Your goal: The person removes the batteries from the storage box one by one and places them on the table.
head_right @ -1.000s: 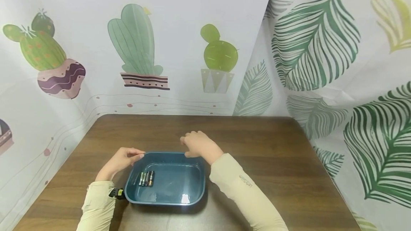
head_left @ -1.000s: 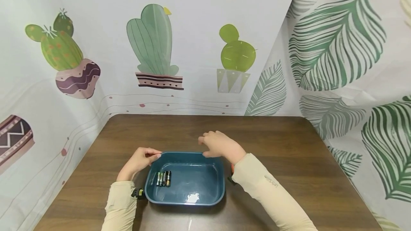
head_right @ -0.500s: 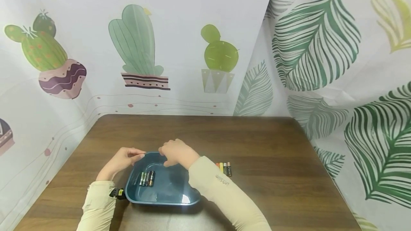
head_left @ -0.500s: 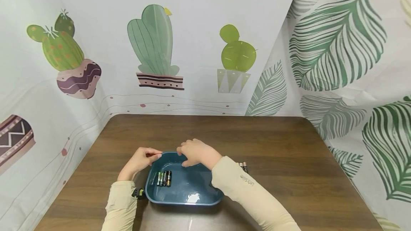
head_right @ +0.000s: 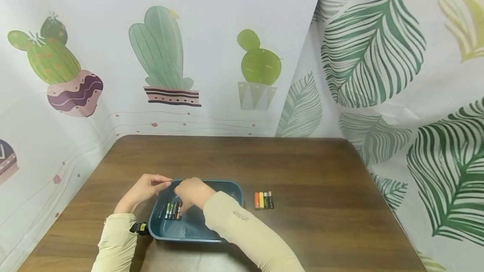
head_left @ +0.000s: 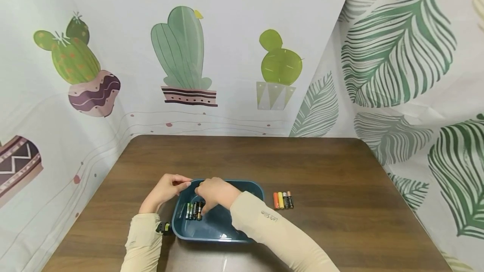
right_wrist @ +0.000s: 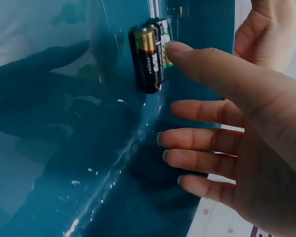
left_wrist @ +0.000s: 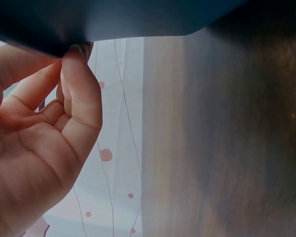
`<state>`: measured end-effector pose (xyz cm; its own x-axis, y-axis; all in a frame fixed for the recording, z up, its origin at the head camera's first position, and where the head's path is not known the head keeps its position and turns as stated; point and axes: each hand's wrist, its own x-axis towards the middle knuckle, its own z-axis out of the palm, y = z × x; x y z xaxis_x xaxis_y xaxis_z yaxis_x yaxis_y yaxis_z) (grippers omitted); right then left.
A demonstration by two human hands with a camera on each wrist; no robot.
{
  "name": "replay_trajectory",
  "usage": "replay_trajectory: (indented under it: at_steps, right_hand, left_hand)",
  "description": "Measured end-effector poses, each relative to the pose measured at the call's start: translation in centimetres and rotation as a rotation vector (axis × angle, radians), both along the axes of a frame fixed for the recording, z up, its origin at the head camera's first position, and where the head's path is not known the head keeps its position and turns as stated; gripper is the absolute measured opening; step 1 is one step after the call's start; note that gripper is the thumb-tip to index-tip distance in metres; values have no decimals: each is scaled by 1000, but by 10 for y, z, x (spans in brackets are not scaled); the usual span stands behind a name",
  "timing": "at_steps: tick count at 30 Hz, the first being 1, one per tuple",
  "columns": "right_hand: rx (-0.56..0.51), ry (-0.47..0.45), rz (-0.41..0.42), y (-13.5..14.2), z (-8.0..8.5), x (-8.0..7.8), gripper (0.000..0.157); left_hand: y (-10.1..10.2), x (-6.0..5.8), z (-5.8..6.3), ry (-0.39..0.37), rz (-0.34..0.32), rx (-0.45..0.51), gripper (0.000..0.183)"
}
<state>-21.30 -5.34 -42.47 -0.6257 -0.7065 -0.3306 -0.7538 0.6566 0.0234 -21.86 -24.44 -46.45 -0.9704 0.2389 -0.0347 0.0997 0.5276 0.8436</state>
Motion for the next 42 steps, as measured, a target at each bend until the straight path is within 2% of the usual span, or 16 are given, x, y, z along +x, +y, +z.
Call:
replay_trajectory:
  at_steps: [8,15,24,26,27,31,33,34,42]
  right_hand:
    - [5,15,7,-9,-9,3,59]
    - [53,19,-12,-16,-12,6,65]
    - [75,47,-20,-20,-16,8,59]
    - [75,48,-21,-21,-17,7,58]
    - [72,49,-20,-21,-17,8,58]
    - [73,48,-24,-21,-17,7,60]
    - [76,41,-25,-21,-17,6,60]
    - [79,36,-26,-22,-17,6,60]
    - [85,46,-3,-19,-17,6,55]
  left_hand:
    - [1,0,0,-5,3,12,18]
    - [0,0,0,1,-3,15,19]
    - [-1,-1,-2,-1,7,14,18]
    - [0,-1,-1,-11,15,17,18]
    - [2,2,5,-15,17,14,18]
    - [2,2,6,-8,8,18,19]
    - [2,2,6,-2,3,18,19]
    - [0,-1,0,0,6,23,18]
    - [-1,-1,-2,1,-1,28,19]
